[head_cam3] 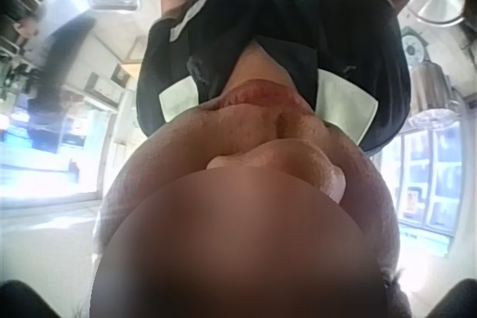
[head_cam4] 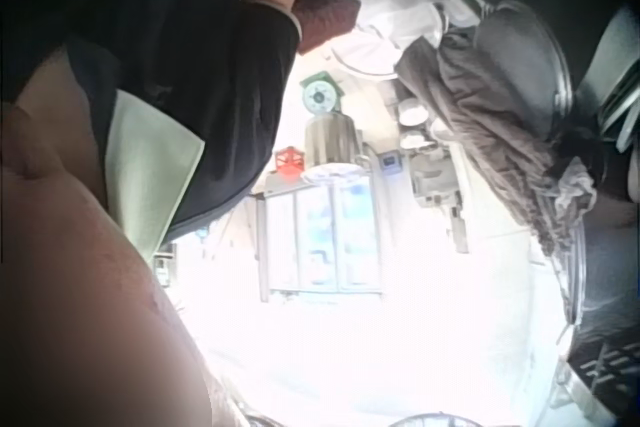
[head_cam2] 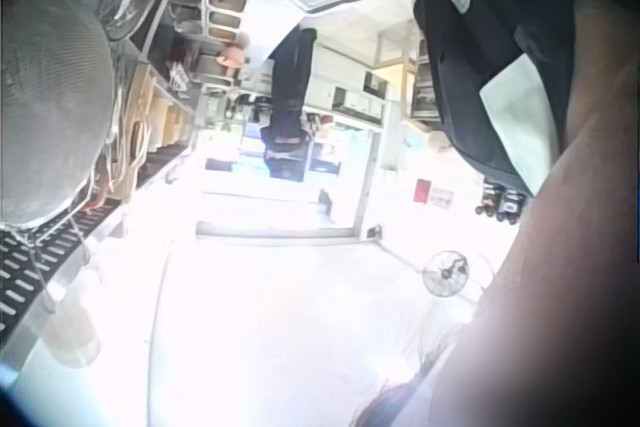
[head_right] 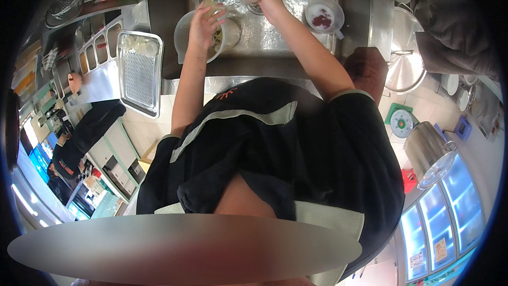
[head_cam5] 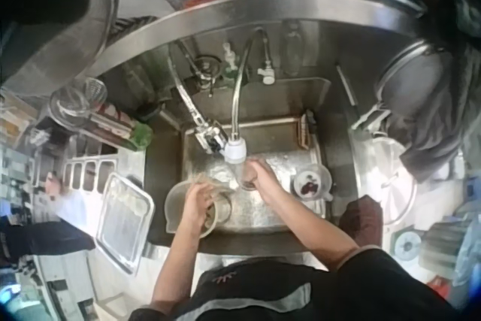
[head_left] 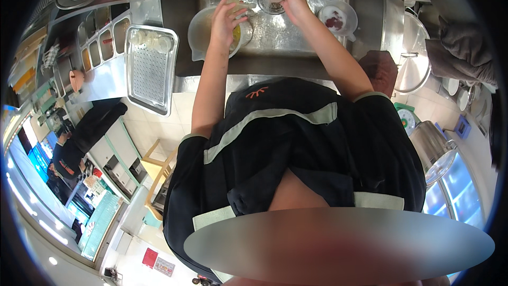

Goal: The person washes small plastic cups and lids under running water in a commercial kitchen sink, rinsing them and placing them into a metal tray. The person also handles a plastic bag and a bowl containing food scraps.

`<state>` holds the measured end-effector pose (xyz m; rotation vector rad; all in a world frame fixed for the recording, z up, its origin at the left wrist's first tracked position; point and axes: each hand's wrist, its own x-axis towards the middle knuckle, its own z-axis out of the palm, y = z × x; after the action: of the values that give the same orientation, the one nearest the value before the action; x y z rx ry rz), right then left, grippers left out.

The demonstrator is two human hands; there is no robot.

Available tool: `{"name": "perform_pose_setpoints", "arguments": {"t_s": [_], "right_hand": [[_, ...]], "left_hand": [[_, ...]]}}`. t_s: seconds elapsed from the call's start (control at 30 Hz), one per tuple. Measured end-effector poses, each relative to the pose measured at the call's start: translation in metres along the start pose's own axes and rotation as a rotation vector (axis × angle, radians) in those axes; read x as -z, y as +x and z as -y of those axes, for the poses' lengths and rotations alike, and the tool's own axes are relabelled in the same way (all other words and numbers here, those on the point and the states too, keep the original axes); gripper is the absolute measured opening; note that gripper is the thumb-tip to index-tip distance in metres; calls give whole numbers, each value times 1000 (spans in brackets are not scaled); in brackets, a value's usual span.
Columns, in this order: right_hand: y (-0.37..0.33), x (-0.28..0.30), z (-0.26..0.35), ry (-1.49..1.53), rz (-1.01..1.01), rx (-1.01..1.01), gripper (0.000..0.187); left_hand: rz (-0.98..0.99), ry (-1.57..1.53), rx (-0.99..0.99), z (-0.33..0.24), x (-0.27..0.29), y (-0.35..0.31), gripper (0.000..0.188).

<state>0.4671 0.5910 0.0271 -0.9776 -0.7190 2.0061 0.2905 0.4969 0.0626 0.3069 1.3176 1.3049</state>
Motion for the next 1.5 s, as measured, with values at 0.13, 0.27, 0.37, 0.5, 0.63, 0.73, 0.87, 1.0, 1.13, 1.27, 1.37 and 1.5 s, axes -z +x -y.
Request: {"name": "perform_pose_setpoints", "arguments": {"t_s": [0.13,0.27,0.37,0.5,0.63,0.73,0.87,1.0,1.13,1.27,1.37,1.5], "right_hand": [[-12,3,-1,-203,14,142,24],[-20,14,-4,-455,-87,400,22],[-25,25,-7,-563,-194,413,23],[-25,48,-25,-523,-238,270,24],[-24,64,-42,-583,-230,213,27],[-30,64,-44,-619,-224,171,29],[-33,65,-44,-669,-207,129,31],[-29,69,-44,-687,-203,119,33],[-28,70,-43,-663,-191,113,34],[-28,71,-41,-700,-184,100,34],[-28,72,-42,-713,-167,127,34],[-36,66,-35,-681,-190,78,32]], "left_hand": [[5,-28,39,6,-2,2,44],[25,-95,76,7,-9,5,55],[32,-96,54,10,-16,7,62],[45,-67,19,10,-27,8,64],[57,-32,1,10,-33,11,65],[53,-29,-2,9,-35,10,65],[40,-10,-10,7,-34,7,64],[53,8,-17,10,-34,9,61],[98,14,-15,10,-36,11,59],[129,21,-4,9,-46,13,61],[118,21,-1,10,-50,14,60],[161,-11,13,13,-48,19,60]]}}
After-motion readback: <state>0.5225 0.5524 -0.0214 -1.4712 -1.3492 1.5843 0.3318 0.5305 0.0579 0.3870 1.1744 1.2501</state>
